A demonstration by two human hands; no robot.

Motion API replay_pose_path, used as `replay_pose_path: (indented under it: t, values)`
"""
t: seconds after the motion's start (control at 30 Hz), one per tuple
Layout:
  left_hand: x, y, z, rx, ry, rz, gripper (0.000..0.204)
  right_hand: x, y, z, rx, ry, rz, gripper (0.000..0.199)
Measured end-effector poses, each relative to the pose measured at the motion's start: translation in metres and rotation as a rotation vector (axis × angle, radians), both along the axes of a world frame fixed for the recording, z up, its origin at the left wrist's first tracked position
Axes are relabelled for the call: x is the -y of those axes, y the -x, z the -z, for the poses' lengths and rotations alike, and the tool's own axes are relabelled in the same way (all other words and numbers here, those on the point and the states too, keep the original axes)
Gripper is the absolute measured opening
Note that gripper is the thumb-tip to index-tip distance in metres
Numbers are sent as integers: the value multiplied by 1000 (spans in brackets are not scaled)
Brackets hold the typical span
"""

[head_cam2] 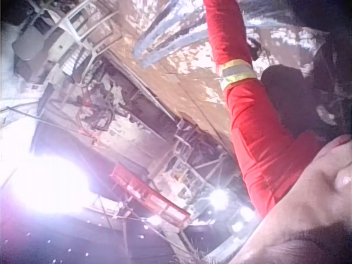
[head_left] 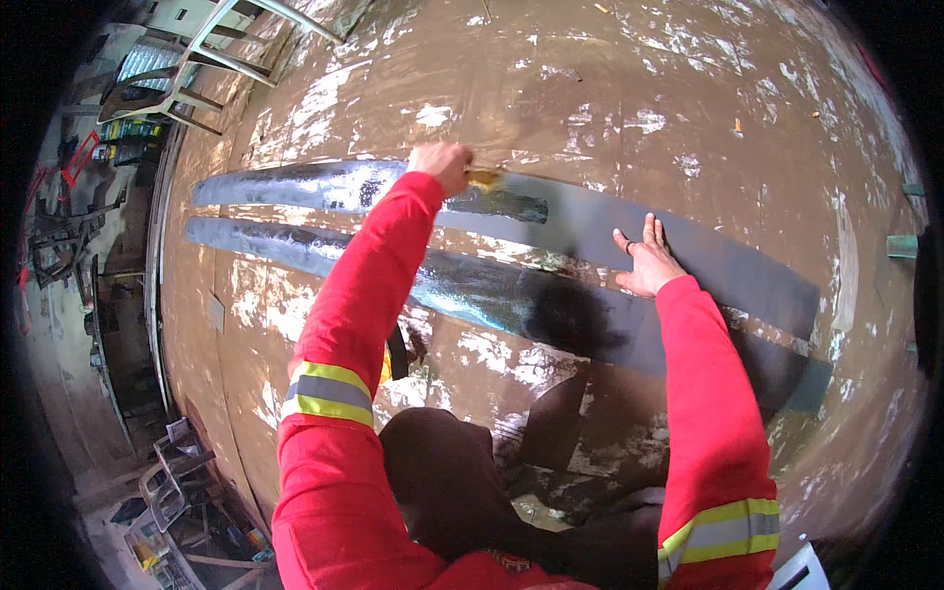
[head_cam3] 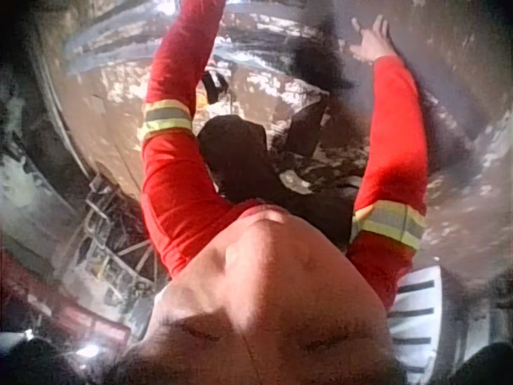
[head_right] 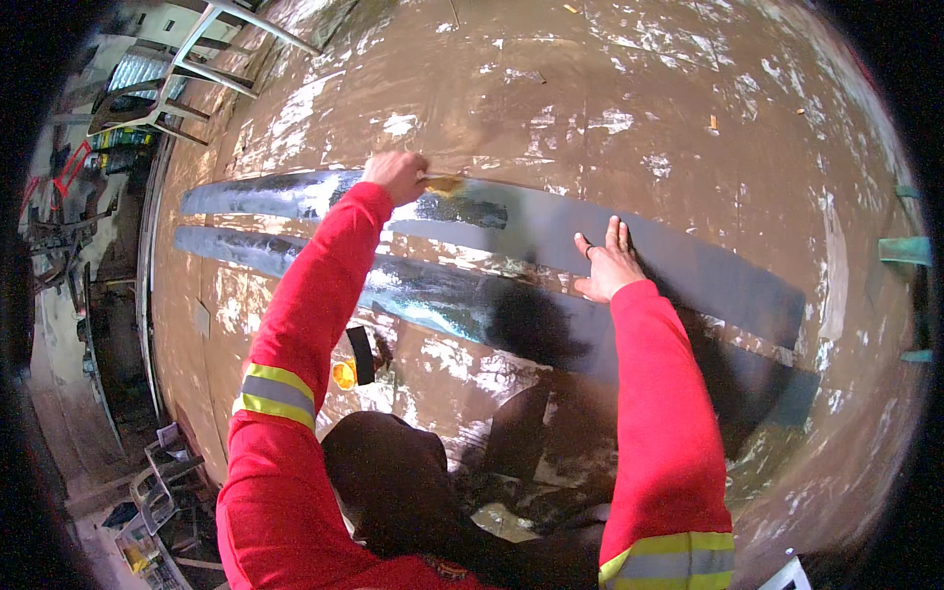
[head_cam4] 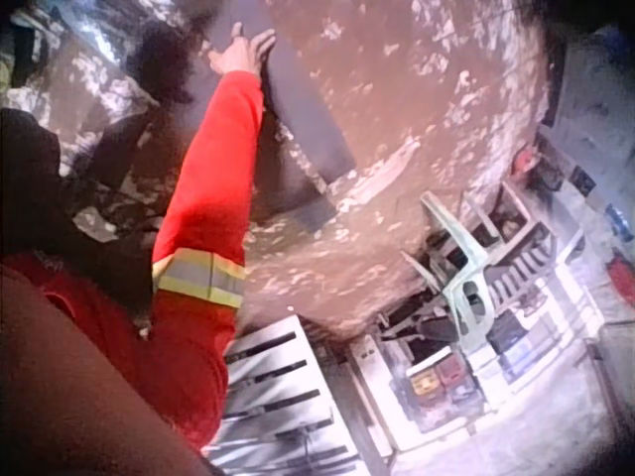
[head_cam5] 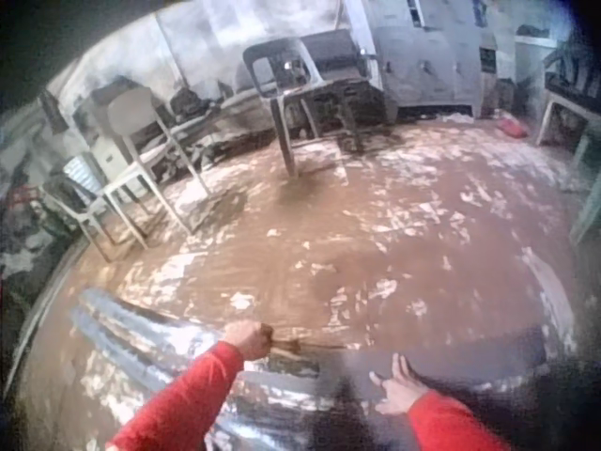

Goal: The person applies a dark liquid finish to two long, curved wooden planks using a paintbrush. They repeatedly dip the brush into a small container and spread the finish along the length of the planks, working in a workshop environment.

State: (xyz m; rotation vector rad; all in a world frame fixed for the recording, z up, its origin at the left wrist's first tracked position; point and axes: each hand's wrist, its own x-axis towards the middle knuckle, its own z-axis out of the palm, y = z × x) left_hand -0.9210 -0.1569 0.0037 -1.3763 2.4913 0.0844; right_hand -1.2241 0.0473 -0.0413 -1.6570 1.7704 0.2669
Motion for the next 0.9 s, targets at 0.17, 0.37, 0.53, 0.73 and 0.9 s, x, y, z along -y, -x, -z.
replay_pose_path:
  t: [0.17,0.37,0.53,0.73,0.9]
  values:
    - [26,-79,3,397,177,-56,18,2,-10,-3,11,-14,-4,78]
    - [-49,38,0,23,4,138,14,-1,7,3,-17,-12,29,77]
    - [-48,8,3,-17,-81,-5,17,1,-2,2,-32,2,2,77]
    - [-28,-73,-22,407,124,-63,24,1,-6,-6,0,-9,33,76]
    - [-53,-28,-19,359,3,71,14,0,-5,-6,-7,-31,40,74]
